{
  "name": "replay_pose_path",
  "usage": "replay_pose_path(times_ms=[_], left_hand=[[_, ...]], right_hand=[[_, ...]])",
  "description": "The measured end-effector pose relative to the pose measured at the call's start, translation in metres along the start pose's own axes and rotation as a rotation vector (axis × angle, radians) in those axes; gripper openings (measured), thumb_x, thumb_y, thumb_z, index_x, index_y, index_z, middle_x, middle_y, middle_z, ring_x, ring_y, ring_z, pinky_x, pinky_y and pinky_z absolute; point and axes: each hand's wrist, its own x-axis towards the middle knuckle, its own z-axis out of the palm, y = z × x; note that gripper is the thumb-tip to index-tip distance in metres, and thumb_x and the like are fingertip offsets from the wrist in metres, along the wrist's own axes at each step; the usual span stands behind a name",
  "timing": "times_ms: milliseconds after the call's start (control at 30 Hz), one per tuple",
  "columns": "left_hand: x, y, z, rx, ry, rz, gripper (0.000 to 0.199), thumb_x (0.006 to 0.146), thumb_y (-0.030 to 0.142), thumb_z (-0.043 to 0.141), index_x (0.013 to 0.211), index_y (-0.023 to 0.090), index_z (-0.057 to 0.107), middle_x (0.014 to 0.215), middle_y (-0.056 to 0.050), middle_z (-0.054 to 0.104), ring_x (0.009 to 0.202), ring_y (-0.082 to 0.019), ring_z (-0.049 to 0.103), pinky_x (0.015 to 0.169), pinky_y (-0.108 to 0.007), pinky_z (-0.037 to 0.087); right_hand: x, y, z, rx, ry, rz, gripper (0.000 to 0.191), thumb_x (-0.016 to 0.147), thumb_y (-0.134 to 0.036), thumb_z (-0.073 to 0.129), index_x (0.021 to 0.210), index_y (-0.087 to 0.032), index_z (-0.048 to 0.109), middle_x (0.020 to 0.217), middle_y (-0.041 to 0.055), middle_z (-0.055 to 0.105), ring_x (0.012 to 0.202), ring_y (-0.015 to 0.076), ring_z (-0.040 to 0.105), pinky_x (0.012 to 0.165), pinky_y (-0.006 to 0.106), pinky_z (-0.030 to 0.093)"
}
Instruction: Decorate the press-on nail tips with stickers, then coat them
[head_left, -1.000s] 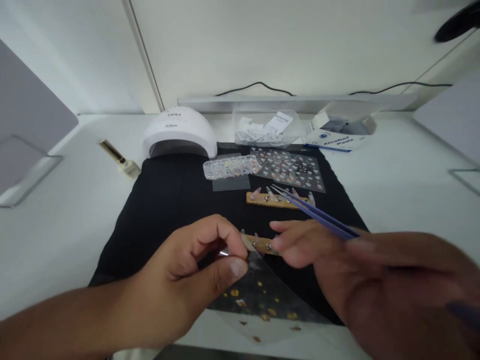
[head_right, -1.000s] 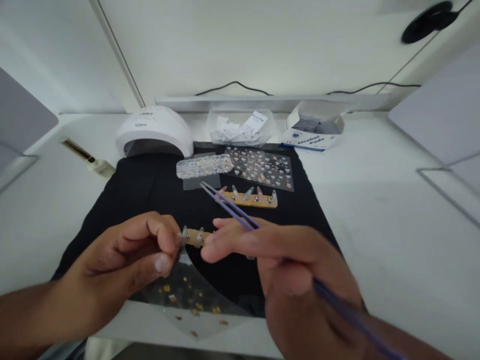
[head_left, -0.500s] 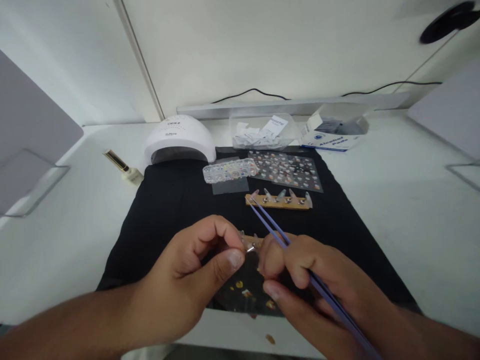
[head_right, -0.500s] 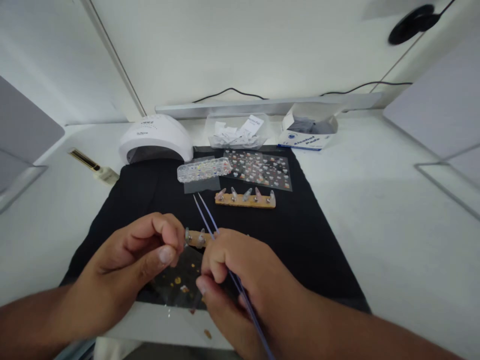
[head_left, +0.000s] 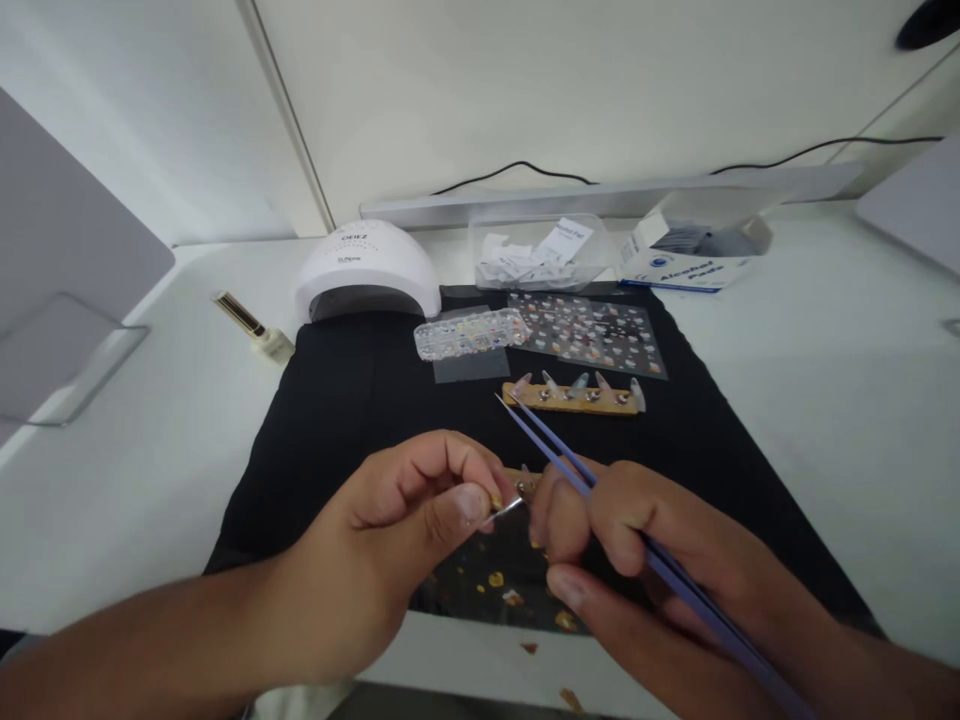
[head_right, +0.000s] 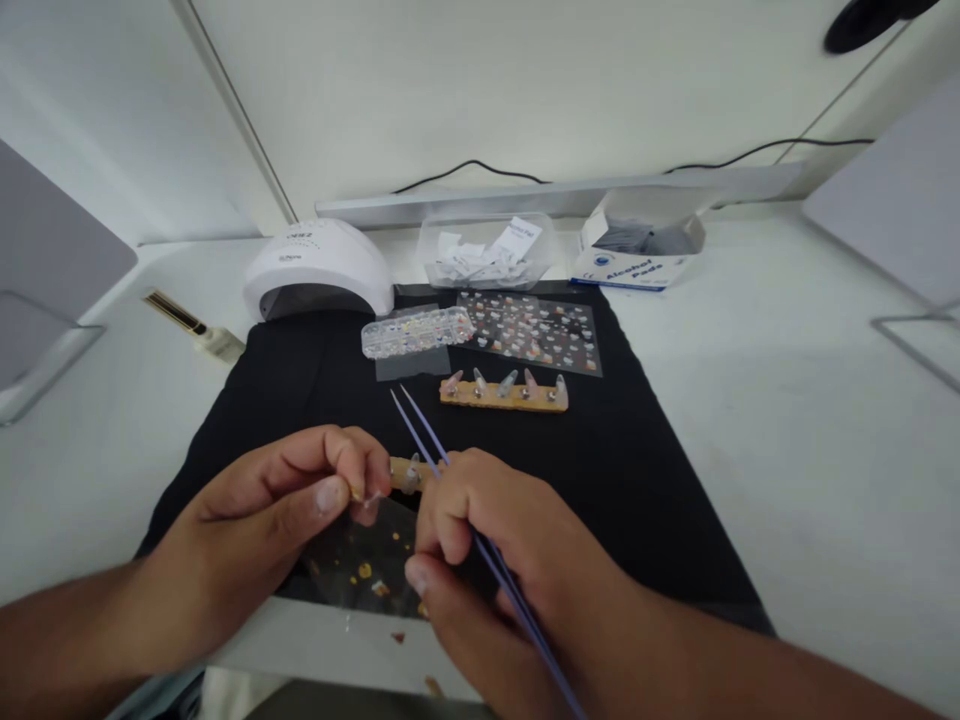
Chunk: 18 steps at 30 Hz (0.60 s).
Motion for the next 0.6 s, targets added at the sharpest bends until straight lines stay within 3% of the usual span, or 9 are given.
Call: replay_pose_path(times_ms=[600], left_hand=[[0.0004,0.0054,-0.0038,-0.088,0.06,-0.067,0.014,0.095,0.031,0.074,0.088,0.018,0.076,0.089,0.0,0.07,0.085,-0.011,0.058,0.081,-0.019,0.045]], right_hand=[[0.0063,-0.0022,0.0001,0.009,-0.036,0.005,0.029,0.083,-0.002,0.052,0.082,-0.028,0.037,0.073,-0.0059,0.056,0.064,0.0122,0.059,0.056,0.023,0.053]])
